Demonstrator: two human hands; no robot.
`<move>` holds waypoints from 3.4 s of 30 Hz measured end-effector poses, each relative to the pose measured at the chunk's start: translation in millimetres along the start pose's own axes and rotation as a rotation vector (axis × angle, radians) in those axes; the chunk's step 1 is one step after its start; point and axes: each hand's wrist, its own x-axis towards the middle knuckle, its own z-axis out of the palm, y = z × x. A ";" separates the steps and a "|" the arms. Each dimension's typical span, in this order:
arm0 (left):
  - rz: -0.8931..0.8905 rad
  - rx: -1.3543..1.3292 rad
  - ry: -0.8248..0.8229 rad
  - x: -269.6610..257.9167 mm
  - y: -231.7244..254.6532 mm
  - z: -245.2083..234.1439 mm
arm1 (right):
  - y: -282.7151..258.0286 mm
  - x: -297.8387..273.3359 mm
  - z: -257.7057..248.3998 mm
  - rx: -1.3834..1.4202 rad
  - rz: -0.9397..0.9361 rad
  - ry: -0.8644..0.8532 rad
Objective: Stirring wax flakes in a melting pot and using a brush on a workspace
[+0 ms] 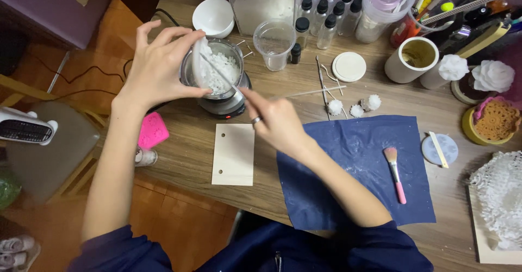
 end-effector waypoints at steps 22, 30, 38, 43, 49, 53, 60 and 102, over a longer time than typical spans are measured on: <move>0.024 0.031 0.051 0.2 -3.4 5.0 | -8.4 -15.3 38.0 0.641 0.376 0.058; -0.327 -0.911 0.372 -19.3 -9.2 31.3 | -0.7 -56.2 -37.6 0.719 0.482 0.182; -0.276 -0.953 0.622 -38.2 64.5 31.4 | 30.6 -183.0 -112.4 0.231 0.692 0.253; -0.329 -1.264 0.663 -51.4 161.0 104.1 | 37.7 -256.4 -107.9 0.067 0.815 0.224; -0.415 -1.815 0.464 -52.1 270.5 154.0 | 29.1 -274.4 -98.1 -0.002 0.864 0.320; -0.417 -1.889 0.460 -57.1 299.3 146.9 | 35.6 -282.0 -102.4 0.070 0.855 0.324; -0.266 -1.741 0.515 -61.1 304.0 121.7 | 46.9 -298.7 -65.3 0.590 0.756 0.296; -0.539 -1.791 0.009 -31.8 290.5 125.5 | 61.2 -228.5 -60.4 0.694 0.894 0.227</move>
